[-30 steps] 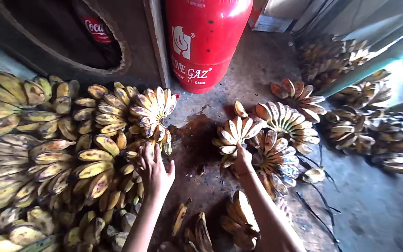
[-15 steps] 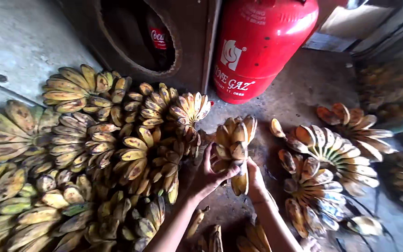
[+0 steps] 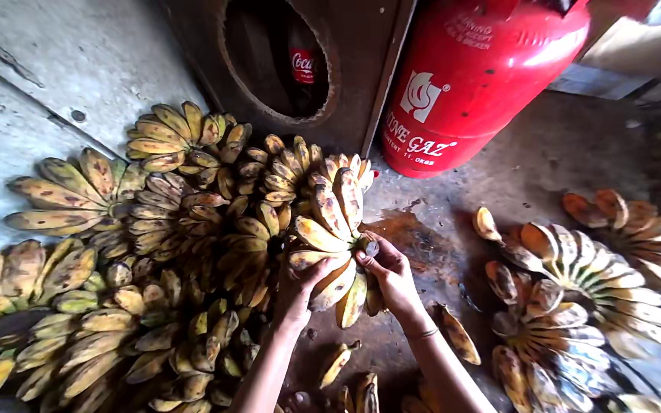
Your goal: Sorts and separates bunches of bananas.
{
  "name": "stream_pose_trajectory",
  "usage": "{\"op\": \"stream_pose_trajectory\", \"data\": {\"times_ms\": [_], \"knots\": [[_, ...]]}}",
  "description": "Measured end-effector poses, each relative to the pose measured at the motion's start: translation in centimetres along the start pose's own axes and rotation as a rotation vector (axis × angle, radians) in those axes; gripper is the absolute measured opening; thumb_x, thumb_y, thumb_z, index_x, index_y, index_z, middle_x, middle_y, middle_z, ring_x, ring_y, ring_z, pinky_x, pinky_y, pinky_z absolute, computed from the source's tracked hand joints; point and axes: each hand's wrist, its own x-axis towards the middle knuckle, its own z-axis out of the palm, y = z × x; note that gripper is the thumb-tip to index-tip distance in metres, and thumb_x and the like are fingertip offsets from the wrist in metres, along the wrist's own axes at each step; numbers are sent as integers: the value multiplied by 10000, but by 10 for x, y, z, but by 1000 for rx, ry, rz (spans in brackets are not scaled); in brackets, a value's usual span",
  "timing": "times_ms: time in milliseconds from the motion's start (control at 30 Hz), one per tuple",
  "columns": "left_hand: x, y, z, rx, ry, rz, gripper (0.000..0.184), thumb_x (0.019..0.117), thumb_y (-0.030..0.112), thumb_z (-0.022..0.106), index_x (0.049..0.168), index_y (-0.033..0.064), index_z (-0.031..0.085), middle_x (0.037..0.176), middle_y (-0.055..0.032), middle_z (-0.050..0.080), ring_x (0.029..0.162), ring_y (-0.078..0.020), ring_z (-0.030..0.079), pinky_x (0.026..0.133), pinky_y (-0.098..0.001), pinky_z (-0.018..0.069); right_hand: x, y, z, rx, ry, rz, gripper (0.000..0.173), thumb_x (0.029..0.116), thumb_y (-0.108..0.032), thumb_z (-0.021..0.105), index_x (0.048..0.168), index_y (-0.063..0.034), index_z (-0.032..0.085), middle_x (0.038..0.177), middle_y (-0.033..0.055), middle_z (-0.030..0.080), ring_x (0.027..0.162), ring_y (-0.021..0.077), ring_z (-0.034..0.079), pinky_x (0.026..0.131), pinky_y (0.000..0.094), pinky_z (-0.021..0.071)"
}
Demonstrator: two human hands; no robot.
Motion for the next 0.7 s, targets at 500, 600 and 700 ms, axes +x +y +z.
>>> {"op": "stream_pose_trajectory", "data": {"times_ms": [500, 600, 700], "knots": [[-19, -43, 34, 806, -109, 155, 1486, 537, 586, 935, 1628, 52, 78, 1592, -204, 356, 1406, -207, 461, 1131, -385, 453, -36, 71, -43, 405, 153, 246, 754, 842, -481, 815, 1364, -23, 523, 1097, 112, 720, 973, 170, 719, 881, 358, 611], [-10, -49, 35, 708, -100, 28, 1363, 550, 501, 968, 1605, 88, 209, 1394, -120, 595, 1192, -164, 643, 1002, -391, 572, -38, 62, -52, 291, 149, 262, 594, 933, -365, 712, 1375, -13, 528, 1074, 115, 722, 940, 180, 717, 848, 382, 617], [-9, -47, 37, 507, -113, -84, 922, 704, 231, 898, 1479, 28, 441, 1163, -111, 706, 1036, -182, 704, 917, -382, 610, -35, 44, -55, 180, 138, 294, 479, 1001, -265, 618, 1406, -30, 519, 1094, 105, 714, 938, 183, 708, 840, 396, 612]]}}
